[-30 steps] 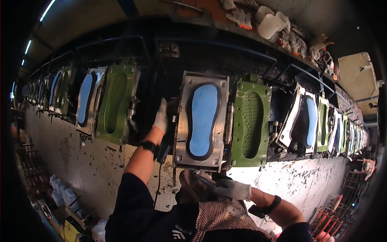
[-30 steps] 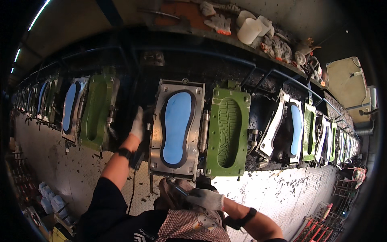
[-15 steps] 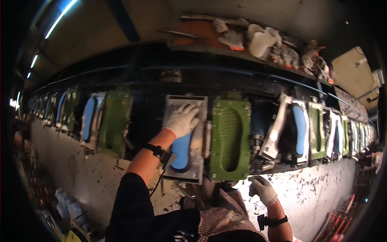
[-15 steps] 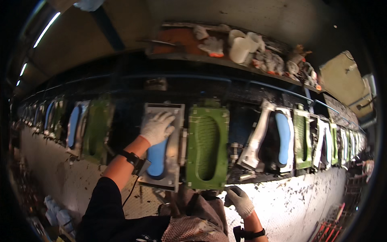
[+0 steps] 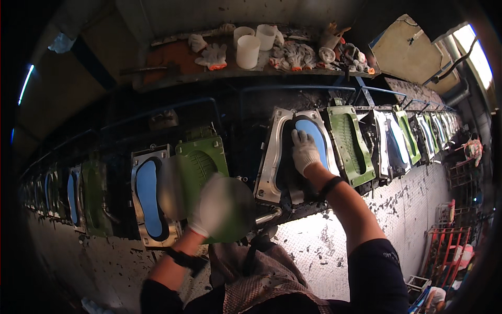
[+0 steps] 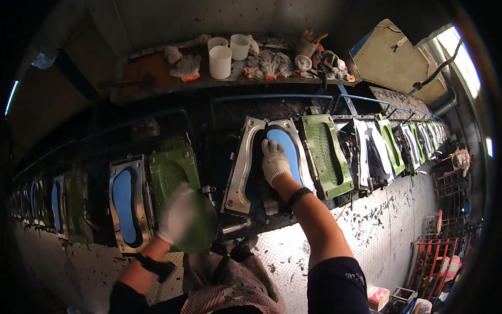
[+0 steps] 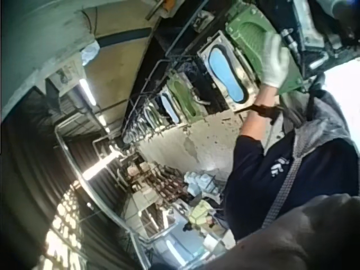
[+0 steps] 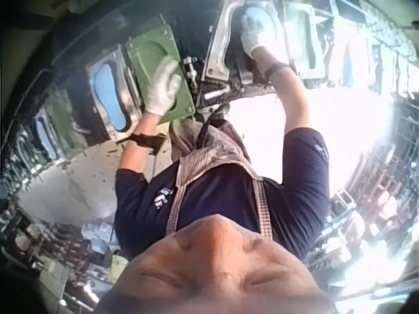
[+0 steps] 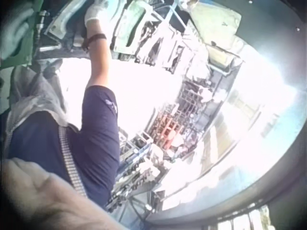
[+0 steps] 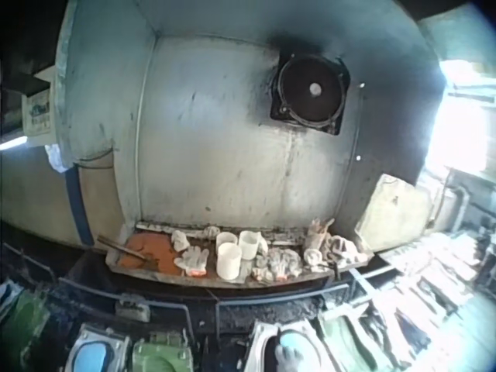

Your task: Operating a sole-pressing or molding machine in a shoe factory.

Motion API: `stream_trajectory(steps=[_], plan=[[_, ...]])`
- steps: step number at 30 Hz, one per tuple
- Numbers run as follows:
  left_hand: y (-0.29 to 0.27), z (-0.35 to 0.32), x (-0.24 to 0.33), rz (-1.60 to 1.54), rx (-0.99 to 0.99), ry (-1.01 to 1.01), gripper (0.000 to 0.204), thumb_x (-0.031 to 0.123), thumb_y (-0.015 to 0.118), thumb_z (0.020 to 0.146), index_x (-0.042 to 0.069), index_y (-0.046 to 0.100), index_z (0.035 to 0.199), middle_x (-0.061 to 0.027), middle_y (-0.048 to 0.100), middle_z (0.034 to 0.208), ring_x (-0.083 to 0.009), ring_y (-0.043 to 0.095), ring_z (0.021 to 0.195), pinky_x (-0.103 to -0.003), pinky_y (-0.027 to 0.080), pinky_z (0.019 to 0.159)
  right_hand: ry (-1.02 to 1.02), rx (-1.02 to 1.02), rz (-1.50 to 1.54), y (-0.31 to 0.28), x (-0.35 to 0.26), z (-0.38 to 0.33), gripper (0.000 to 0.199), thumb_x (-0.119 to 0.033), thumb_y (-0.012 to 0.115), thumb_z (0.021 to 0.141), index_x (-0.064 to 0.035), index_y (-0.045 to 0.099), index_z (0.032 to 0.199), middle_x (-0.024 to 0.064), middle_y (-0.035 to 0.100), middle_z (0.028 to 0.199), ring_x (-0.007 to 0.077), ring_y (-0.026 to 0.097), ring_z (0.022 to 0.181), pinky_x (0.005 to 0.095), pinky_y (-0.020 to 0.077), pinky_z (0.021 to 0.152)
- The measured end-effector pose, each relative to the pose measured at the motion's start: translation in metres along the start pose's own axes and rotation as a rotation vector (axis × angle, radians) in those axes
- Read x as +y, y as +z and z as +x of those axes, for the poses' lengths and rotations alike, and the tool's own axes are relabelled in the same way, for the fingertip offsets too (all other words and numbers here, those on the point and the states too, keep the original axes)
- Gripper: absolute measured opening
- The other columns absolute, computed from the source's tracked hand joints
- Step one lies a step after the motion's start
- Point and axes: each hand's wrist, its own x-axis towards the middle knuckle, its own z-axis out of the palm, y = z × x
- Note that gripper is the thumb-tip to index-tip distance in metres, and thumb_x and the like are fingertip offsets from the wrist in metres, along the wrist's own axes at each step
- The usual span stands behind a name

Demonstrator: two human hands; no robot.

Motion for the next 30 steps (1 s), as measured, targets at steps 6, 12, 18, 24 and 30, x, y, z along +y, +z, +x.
stream_trajectory(steps=[6,12,18,24,30], plan=[[0.134,-0.011,0.053,0.022,0.147,-0.228,0.055,0.027,0.073,0.09,0.004,0.057,0.137,-0.0239,0.057,0.142,-0.0441,0.054,0.132,-0.051,0.046,0.109,-0.019,-0.648,0.17,-0.023,0.008,0.043,0.035,-0.018,0.047,0.104,-0.0047,0.056,0.135,0.0221,0.067,0.114,0.038,0.073,0.097,0.0469,0.0595,0.075],[0.177,0.011,0.094,-0.155,-0.025,-0.755,0.077,0.026,0.073,0.09,0.002,0.037,0.154,-0.0288,0.066,0.127,-0.0445,0.066,0.116,-0.05,0.054,0.097,0.01,-0.614,0.365,-0.01,0.045,0.032,0.037,-0.019,0.049,0.1,-0.0044,0.056,0.134,0.0229,0.068,0.118,0.0412,0.071,0.102,0.0494,0.0577,0.086],[0.261,0.014,0.131,-0.206,-0.176,-0.732,0.108,0.039,0.077,0.086,-0.008,0.012,0.159,-0.0371,0.041,0.152,-0.0464,0.049,0.139,-0.047,0.045,0.112,0.024,-0.498,0.658,-0.059,0.063,0.046,0.036,-0.018,0.053,0.098,-0.0038,0.06,0.13,0.0232,0.067,0.122,0.0435,0.067,0.11,0.0489,0.0557,0.092],[0.269,0.051,0.177,-0.251,0.01,-0.86,0.111,0.021,0.088,0.074,-0.002,0.019,0.157,-0.032,0.039,0.149,-0.0519,0.051,0.13,-0.053,0.045,0.11,0.143,-0.002,0.733,0.009,0.08,-0.009,0.053,-0.022,0.064,0.094,-0.002,0.054,0.142,0.0249,0.049,0.151,0.0435,0.042,0.142,0.0497,0.0338,0.121],[0.266,0.057,0.144,0.067,0.131,0.101,0.043,0.009,0.079,0.077,0.004,0.069,0.118,-0.0168,0.061,0.133,-0.0388,0.058,0.126,-0.049,0.049,0.107,0.169,-0.16,1.208,0.019,0.11,-0.044,0.046,-0.023,0.061,0.098,0.0016,0.059,0.138,0.0269,0.051,0.149,0.0439,0.046,0.14,0.0444,0.0366,0.12]])
